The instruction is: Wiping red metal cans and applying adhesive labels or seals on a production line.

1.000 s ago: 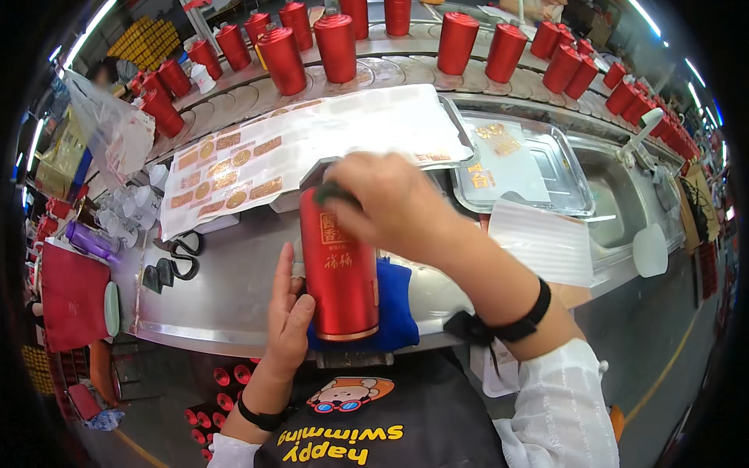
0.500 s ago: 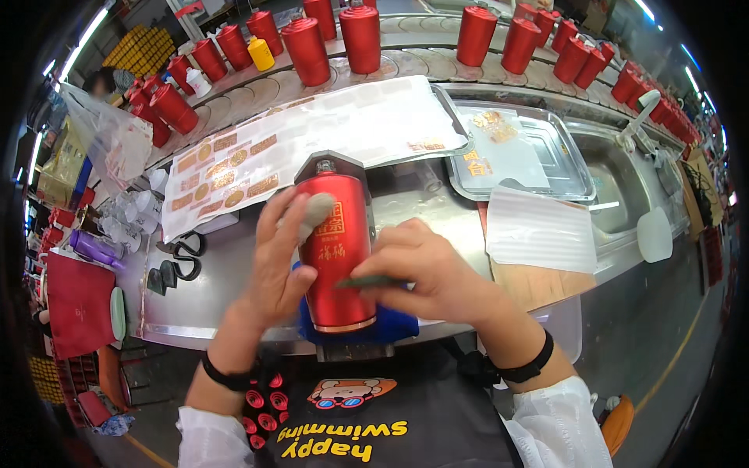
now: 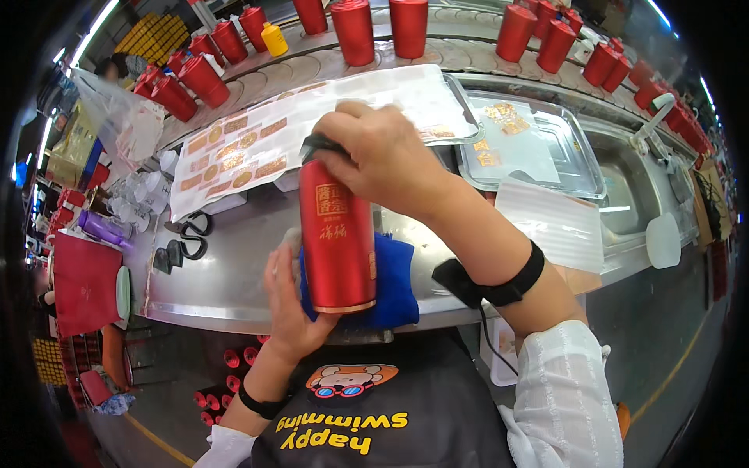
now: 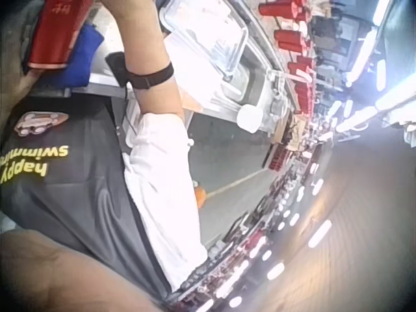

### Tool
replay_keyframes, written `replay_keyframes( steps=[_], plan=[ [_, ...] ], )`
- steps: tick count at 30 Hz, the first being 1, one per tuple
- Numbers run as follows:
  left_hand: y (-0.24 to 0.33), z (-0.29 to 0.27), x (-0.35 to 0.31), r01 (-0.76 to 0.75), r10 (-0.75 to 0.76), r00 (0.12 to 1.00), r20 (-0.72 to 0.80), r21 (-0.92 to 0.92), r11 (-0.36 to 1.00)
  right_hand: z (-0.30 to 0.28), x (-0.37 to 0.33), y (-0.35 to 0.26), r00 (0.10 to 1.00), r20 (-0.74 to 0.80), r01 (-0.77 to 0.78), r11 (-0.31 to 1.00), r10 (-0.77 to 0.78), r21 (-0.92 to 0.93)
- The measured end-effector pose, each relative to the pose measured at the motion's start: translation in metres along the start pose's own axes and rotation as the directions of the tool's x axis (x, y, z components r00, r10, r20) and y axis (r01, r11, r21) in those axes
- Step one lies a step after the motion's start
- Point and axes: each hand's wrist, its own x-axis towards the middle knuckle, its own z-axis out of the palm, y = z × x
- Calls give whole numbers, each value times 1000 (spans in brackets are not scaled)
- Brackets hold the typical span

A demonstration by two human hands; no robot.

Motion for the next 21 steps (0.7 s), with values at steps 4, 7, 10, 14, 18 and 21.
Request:
replay_keyframes(
  steps=[4, 7, 10, 14, 18, 21],
  plan=[
    [-12, -9, 2, -59, 33, 984, 177, 143, 988, -7, -39, -46, 912, 281, 293, 954, -298, 61],
    [1, -14, 5, -79, 46, 982, 181, 181, 980, -21, -40, -36, 879, 426, -46, 850, -216, 525],
    [14, -17, 16, -138, 97, 979, 178, 236, 962, -14, -29, -1, 988, 17, -156, 985, 155, 69],
    [8, -14, 10, -100, 64, 987, 147, 246, 964, -18, -35, -28, 926, 372, -102, 908, -62, 407],
    [0, -9, 7, -109, 85, 988, 132, 182, 977, -7, -39, 11, 973, -84, -204, 973, 213, 103],
    [-13, -6, 2, -67, 55, 981, 186, 58, 996, -4, -64, -11, 996, 25, 80, 995, -81, 65]
  ],
)
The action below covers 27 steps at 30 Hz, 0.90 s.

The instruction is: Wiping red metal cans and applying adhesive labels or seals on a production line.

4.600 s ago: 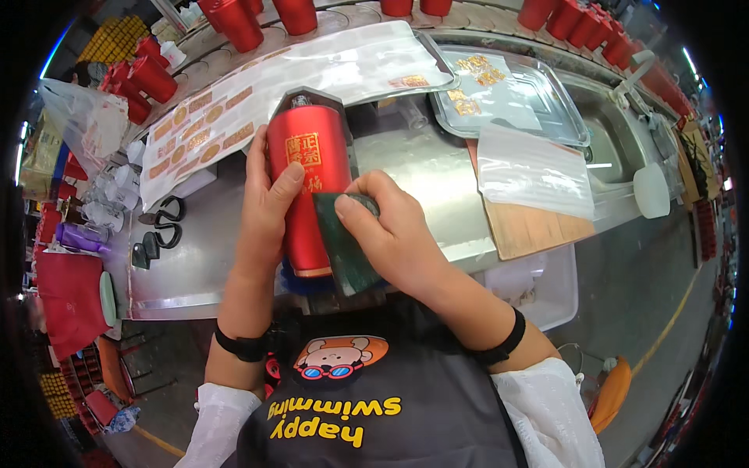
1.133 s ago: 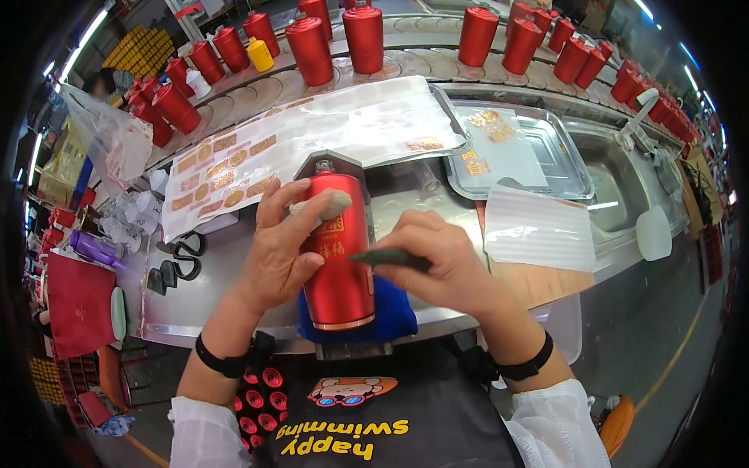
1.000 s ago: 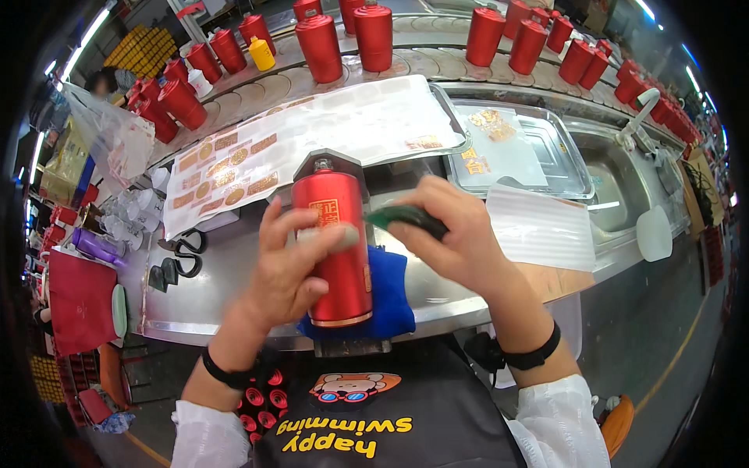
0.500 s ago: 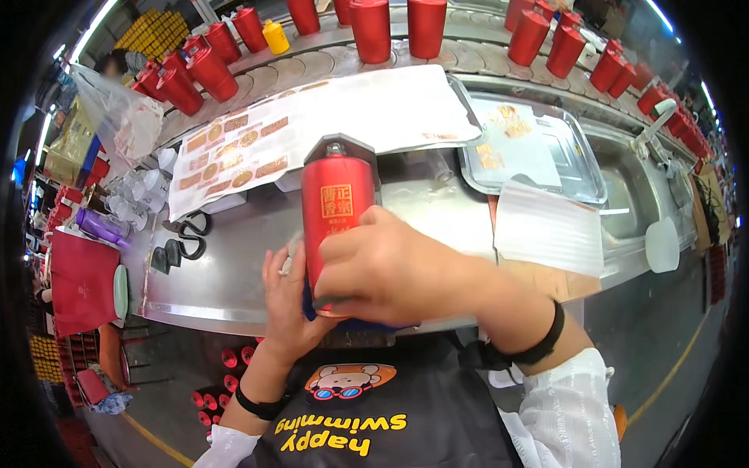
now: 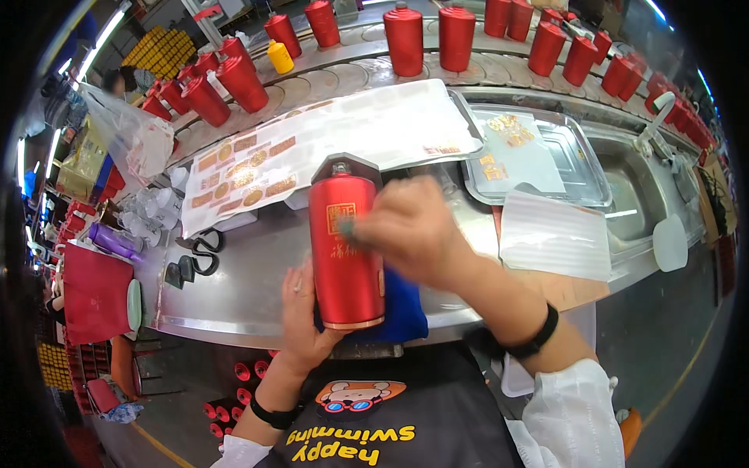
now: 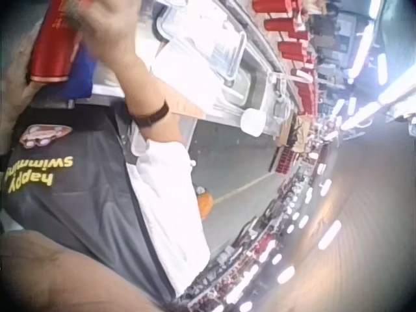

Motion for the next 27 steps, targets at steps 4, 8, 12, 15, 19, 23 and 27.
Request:
replay_keyframes(
  steps=[4, 8, 12, 15, 19, 23, 27],
  plan=[
    [6, 3, 1, 9, -9, 1000, -6, -80, 997, -22, -4, -15, 977, 201, -127, 944, 67, 305],
    [-7, -8, 11, 87, -69, 996, 62, -360, 929, -19, 5, 6, 932, -41, -359, 933, 359, 8],
    [-23, -12, 81, 391, -313, 901, 302, -876, 282, -34, -15, -38, 887, 45, -461, 874, 460, 151],
    [-33, -3, 135, 526, -344, 798, 495, -850, -5, -36, -48, -47, 915, 154, -392, 911, 372, 128],
    [-31, 10, 159, 594, -272, 747, 606, -793, -135, -8, -69, -73, 889, 329, -291, 948, 318, -129],
    [-35, -6, 146, 595, -271, 781, 563, -803, 44, 13, -78, -77, 935, 254, -227, 968, 246, -103],
    [-17, -68, 120, 370, -215, 925, 313, -874, 316, 8, -71, -85, 983, 178, -26, 995, 42, -92]
  ],
)
